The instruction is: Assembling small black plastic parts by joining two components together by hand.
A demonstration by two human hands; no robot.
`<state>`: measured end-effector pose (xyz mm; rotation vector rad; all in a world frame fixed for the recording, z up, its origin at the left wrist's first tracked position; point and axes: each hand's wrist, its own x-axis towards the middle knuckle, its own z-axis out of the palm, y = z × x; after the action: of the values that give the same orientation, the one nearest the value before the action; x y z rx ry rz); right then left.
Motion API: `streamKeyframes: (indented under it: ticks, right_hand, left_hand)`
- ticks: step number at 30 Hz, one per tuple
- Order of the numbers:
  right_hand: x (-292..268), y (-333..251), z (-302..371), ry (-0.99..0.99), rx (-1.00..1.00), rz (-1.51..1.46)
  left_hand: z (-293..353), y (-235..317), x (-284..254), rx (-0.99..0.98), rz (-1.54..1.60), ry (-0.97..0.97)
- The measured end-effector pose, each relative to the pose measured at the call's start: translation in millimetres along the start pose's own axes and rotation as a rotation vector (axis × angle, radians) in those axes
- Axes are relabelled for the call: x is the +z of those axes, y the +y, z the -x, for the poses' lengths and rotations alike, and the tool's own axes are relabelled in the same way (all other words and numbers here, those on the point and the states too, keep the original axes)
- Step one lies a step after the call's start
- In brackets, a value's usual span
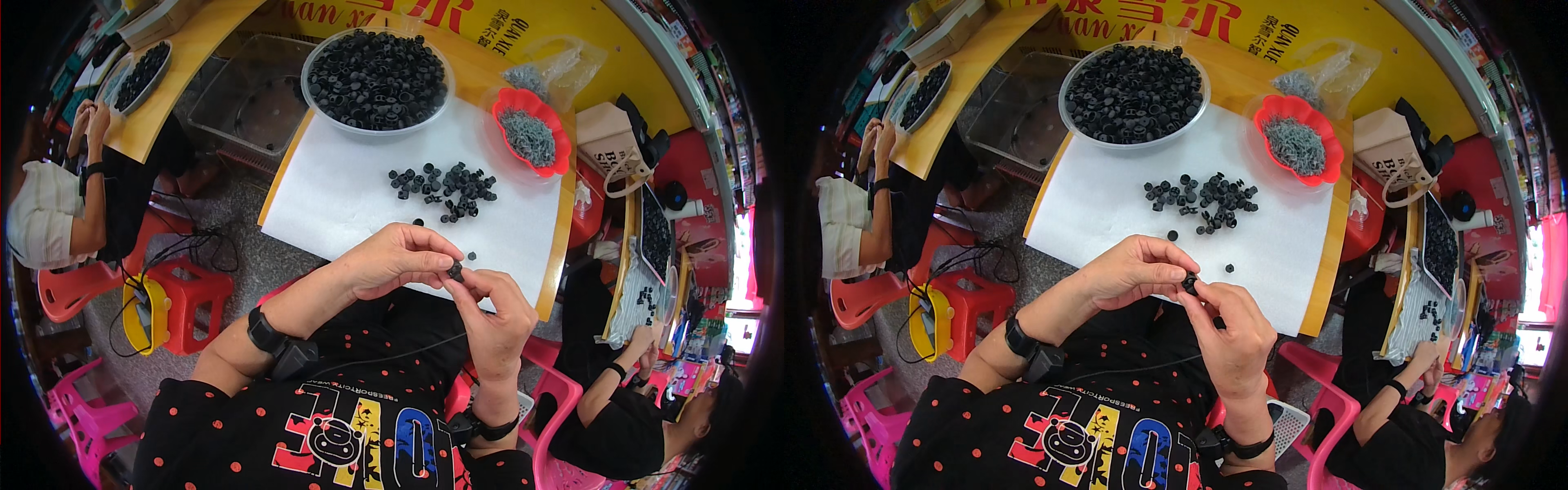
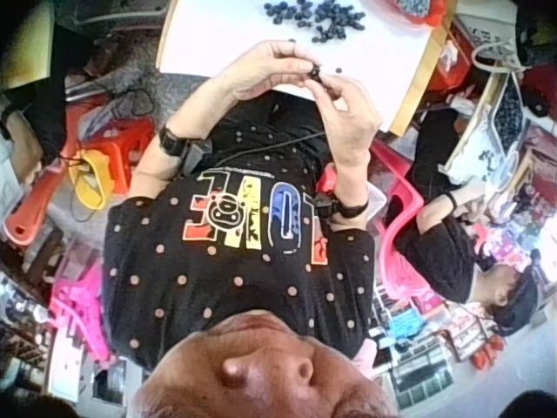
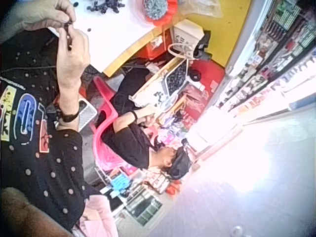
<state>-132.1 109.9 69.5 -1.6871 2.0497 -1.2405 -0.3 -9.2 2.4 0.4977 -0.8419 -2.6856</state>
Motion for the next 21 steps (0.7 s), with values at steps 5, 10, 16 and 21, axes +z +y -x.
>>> streamKeyframes:
  ticks: [5,10,16,21]
  right_hand:
    - [-0.9,-2.6,-0.8,-0.001,0.009,0.004]
    - [-0.9,-3.5,-0.9,-0.010,0.014,0.003]
    - [-1.4,-3.7,-0.3,-0.016,0.019,-0.012]
    - [-0.9,-3.9,0.1,-0.011,0.016,-0.007]
  left_hand:
    - [0.8,-0.4,0.0,0.006,-0.006,-0.011]
    - [0.5,-2.4,0.9,0.025,-0.052,-0.005]
    - [1.2,-3.0,5.0,0.027,-0.043,0.010]
    - [0.5,-2.0,5.4,-0.005,-0.001,0.017]
